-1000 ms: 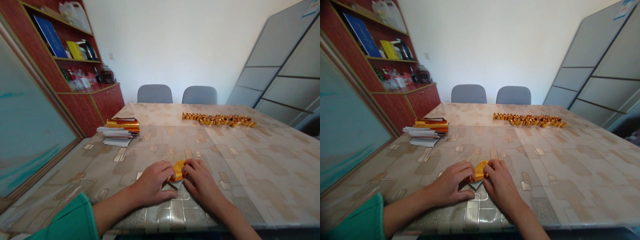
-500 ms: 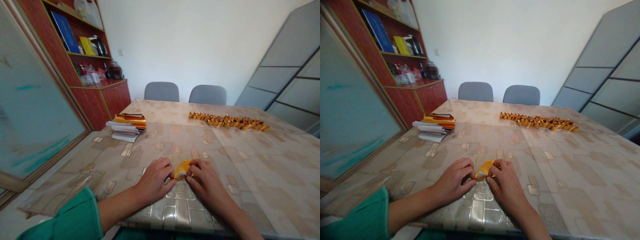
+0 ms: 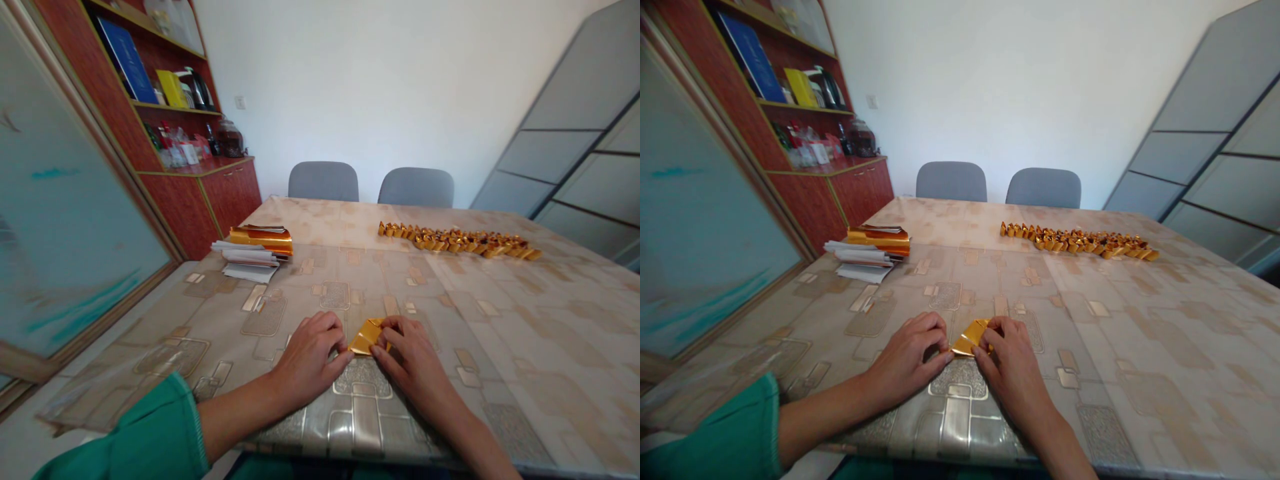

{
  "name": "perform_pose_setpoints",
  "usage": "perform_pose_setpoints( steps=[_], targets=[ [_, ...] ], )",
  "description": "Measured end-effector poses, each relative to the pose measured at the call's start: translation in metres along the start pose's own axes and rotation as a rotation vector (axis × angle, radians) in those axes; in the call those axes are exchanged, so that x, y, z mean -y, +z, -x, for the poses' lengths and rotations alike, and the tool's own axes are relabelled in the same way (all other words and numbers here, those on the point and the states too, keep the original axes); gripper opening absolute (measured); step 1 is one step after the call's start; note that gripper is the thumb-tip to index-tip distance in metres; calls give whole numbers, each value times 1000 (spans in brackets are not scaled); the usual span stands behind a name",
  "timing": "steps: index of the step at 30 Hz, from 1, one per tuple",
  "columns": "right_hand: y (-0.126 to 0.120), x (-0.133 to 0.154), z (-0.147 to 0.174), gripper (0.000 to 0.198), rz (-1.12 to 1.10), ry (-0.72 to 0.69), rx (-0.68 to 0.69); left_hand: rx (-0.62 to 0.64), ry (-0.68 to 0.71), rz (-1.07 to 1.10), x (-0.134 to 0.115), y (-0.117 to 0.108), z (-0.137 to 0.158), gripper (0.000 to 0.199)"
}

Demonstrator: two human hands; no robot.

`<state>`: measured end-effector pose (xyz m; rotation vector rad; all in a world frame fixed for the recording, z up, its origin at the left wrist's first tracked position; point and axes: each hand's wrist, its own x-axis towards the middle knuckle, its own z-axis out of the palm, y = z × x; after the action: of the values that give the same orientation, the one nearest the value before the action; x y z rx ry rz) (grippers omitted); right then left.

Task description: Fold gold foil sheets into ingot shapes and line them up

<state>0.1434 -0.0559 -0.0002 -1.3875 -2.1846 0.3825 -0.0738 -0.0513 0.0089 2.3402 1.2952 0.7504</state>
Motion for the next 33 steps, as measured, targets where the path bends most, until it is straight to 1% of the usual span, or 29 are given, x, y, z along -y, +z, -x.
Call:
perform_pose_setpoints(
  steps=[7, 15, 23, 28, 33],
  targets=[
    [3, 3, -1, 13, 31, 15, -54, -1, -8, -38, 2, 3, -2, 14],
    [5, 4, -2, 16, 53, 23, -75, -4, 32, -207, 3, 9, -3, 12],
    [5, 4, -3, 18, 55, 24, -67, -31, 44, -279, 2, 12, -5, 14],
    [5, 5, -4, 20, 71, 36, -60, -23, 28, -292, 2, 13, -6, 13],
    [5, 4, -4, 19, 92, 32, -69, 4, 17, -243, 1, 11, -7, 11]
  ],
)
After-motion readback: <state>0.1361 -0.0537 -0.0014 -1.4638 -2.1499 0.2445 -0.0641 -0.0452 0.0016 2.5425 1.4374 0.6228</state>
